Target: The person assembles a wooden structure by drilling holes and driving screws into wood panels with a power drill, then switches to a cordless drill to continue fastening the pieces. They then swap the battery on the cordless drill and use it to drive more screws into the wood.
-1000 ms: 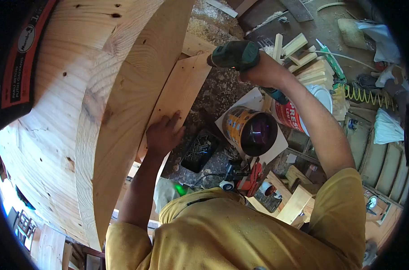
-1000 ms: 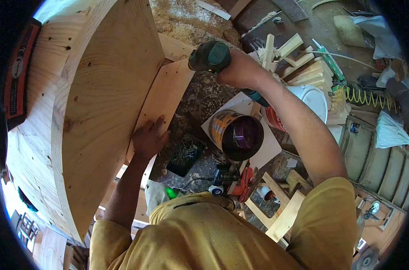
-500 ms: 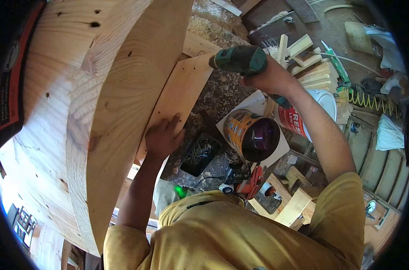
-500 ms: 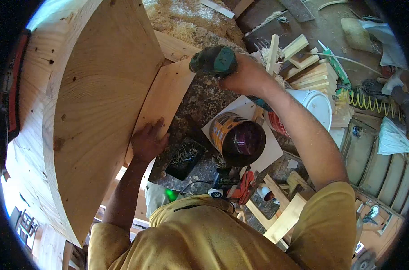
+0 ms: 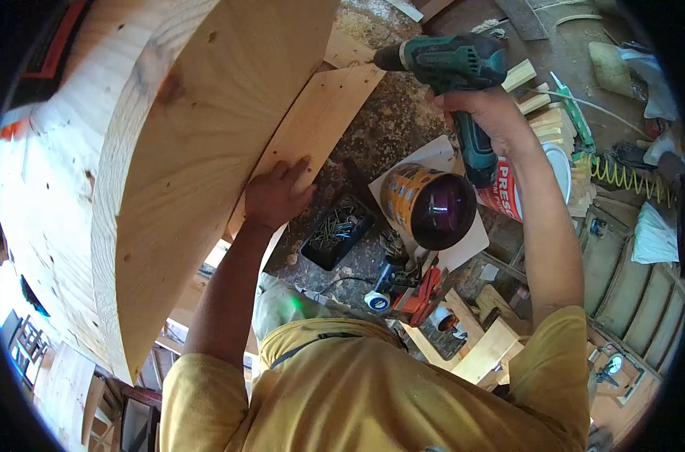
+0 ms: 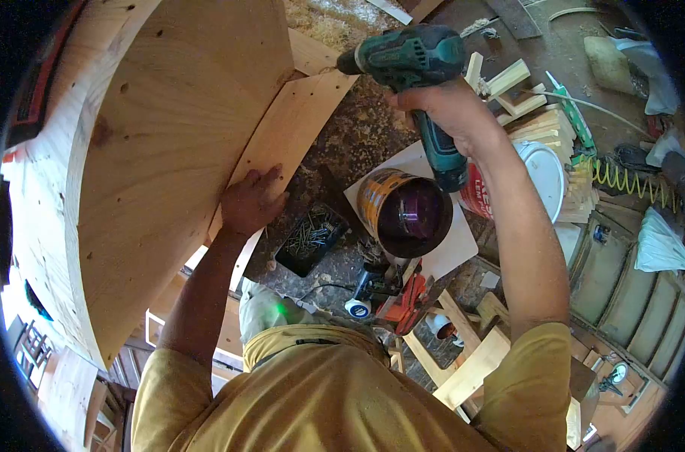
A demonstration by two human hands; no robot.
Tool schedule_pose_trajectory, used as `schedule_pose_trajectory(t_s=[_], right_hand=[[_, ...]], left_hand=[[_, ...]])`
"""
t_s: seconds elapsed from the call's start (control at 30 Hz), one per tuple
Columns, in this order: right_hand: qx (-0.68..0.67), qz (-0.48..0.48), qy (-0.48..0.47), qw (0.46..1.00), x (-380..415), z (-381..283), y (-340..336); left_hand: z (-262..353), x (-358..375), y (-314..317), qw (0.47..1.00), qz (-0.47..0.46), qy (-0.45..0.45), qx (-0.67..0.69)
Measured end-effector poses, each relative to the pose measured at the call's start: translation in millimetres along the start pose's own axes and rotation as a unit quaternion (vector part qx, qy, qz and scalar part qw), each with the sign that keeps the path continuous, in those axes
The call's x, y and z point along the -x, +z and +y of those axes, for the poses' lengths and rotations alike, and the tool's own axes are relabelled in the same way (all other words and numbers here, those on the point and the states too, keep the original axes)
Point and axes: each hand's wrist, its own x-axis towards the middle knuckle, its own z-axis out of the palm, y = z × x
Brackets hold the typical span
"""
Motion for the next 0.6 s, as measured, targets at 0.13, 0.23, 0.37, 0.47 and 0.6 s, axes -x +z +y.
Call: schedule_pose_trajectory(t_s=[0.13, 0.23, 0.37, 0.47, 0.6], right_hand=[[0.044, -0.054, 0.012, 0.998, -8, 3, 18], [0.085, -0.044, -0.006, 0.995, -10, 5, 41], [0.115, -0.056, 0.021, 0.992, -18, 10, 54], [0.106, -0.064, 0.005, 0.992, -22, 12, 59], [0.192, -0.074, -0.018, 0.978, -25, 2, 60]], left_hand=[[0, 2, 0, 0.999, -0.033, -0.028, -0.004], [2, -2, -5, 0.996, -0.074, -0.041, 0.01], [0, 0, -4, 0.998, -0.062, -0.028, 0.008], [0, 1, -5, 0.998, -0.063, -0.025, 0.009], [-1, 0, -5, 0.997, -0.072, -0.026, 0.006]])
